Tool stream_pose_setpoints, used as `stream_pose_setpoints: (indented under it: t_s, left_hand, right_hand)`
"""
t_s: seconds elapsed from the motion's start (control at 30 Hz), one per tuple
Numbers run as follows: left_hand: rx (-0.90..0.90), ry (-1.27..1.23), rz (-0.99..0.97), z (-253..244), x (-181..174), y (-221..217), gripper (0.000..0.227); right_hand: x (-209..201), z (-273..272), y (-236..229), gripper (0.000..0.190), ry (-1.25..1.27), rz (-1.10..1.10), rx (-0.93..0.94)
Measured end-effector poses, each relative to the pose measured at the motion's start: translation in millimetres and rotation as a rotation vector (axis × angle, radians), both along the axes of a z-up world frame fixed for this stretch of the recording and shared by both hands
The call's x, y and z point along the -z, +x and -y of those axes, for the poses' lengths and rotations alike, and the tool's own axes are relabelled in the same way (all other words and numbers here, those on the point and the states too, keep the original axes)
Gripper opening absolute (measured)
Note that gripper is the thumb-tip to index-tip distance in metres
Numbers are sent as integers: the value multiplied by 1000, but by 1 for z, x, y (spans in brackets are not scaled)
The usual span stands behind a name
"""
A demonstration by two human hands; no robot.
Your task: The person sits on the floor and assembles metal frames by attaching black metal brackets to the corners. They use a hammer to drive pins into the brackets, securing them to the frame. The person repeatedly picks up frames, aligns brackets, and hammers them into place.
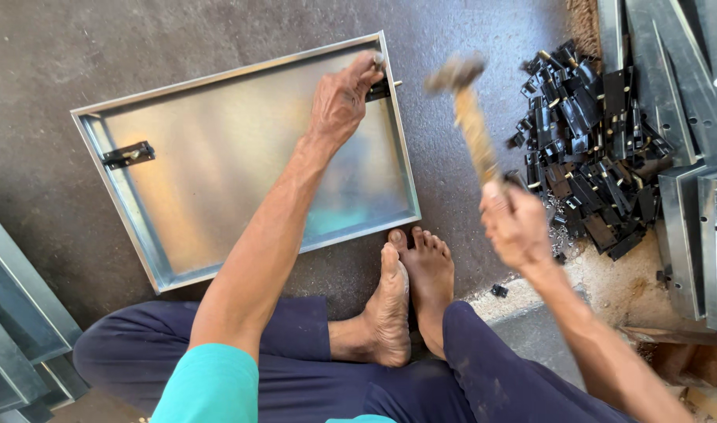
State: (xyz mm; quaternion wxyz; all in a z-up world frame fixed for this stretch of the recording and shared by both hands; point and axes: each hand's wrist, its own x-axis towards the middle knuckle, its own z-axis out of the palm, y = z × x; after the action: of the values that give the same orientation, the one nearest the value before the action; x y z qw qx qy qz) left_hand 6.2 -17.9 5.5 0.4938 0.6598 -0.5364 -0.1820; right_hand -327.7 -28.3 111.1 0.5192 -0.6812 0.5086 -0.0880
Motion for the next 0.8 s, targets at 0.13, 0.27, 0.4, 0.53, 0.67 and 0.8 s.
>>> stream_pose_setpoints:
  t_s: [0.13, 0.27, 0.4, 0.53, 0.67, 0.8]
  left_hand:
    - [-4, -2, 24, -4, -2, -3, 20]
    - [-25, -35, 60, -8, 3, -9, 20]
    - [-31, -51, 117, -8, 16, -10, 26]
    - [-69, -63, 87, -4, 37, -13, 28]
    - [-105, -55, 40, -2, 13, -9, 24]
    - [-161, 183, -149, 4, -38, -11, 14]
  right_hand:
    - [-56, 32, 23, 44, -439, 522, -43]
    - [-42, 22, 45, 48, -637, 258, -274]
    - [-36, 9, 50, 53, -529, -128, -297]
    - [-49, 4, 49, 51, -448, 25, -98]
    - [-44, 8, 58, 51, -267, -227, -152]
    - [-41, 4, 17, 52, -278, -161, -30]
